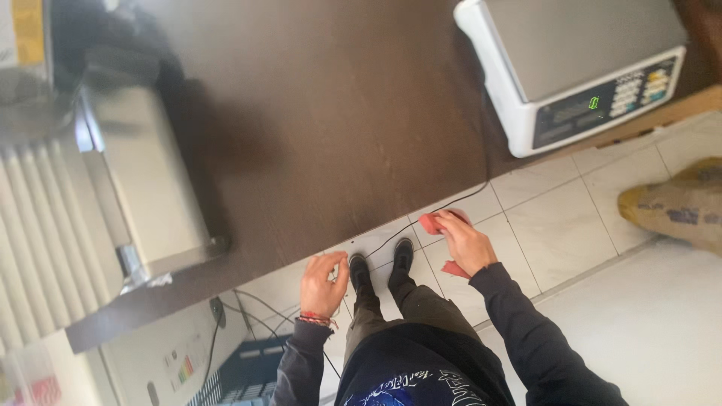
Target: The person wipes a brown counter and a digital scale with a red cloth.
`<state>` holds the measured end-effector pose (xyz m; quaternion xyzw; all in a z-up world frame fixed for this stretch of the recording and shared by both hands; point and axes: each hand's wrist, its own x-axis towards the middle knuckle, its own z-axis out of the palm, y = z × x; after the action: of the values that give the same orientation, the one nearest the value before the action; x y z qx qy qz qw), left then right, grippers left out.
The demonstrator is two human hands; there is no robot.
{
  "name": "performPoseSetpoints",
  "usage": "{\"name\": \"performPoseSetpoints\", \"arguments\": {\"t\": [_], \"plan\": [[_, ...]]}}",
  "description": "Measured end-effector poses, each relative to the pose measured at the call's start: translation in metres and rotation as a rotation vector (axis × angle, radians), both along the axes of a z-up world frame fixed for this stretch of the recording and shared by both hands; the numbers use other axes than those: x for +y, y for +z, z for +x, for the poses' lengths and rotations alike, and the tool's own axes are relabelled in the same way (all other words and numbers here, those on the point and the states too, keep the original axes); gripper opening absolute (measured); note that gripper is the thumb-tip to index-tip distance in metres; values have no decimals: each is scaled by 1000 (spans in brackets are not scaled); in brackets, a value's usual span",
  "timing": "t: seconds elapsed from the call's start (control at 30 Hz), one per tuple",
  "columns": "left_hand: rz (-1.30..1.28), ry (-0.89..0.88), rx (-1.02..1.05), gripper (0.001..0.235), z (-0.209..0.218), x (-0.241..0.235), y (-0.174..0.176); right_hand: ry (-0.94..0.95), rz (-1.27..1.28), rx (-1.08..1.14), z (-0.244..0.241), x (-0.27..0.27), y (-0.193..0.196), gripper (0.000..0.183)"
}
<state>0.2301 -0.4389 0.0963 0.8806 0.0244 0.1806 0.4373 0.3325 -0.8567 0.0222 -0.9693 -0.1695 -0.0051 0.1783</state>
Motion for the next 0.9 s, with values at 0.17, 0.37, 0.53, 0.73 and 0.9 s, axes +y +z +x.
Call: {"name": "performPoseSetpoints", "arguments": {"t": [0.17, 0.37, 0.53, 0.73, 0.9], "plan": [[-40, -164, 81, 10, 7, -30, -3, -425, 247, 224, -35, -56, 43, 36], [-41, -352, 156, 12, 45, -76, 8, -790, 522, 193, -45, -77, 97, 31], [-83, -519, 203, 14, 78, -153, 26, -842, 587, -1, -55, -119, 101, 24], [-220, -798, 311, 39, 131, -308, 94, -1000, 880, -63, -26, -196, 107, 25], [-338, -889, 486, 107, 196, -454, 173, -1024, 1014, -111, 18, -271, 120, 21]]}}
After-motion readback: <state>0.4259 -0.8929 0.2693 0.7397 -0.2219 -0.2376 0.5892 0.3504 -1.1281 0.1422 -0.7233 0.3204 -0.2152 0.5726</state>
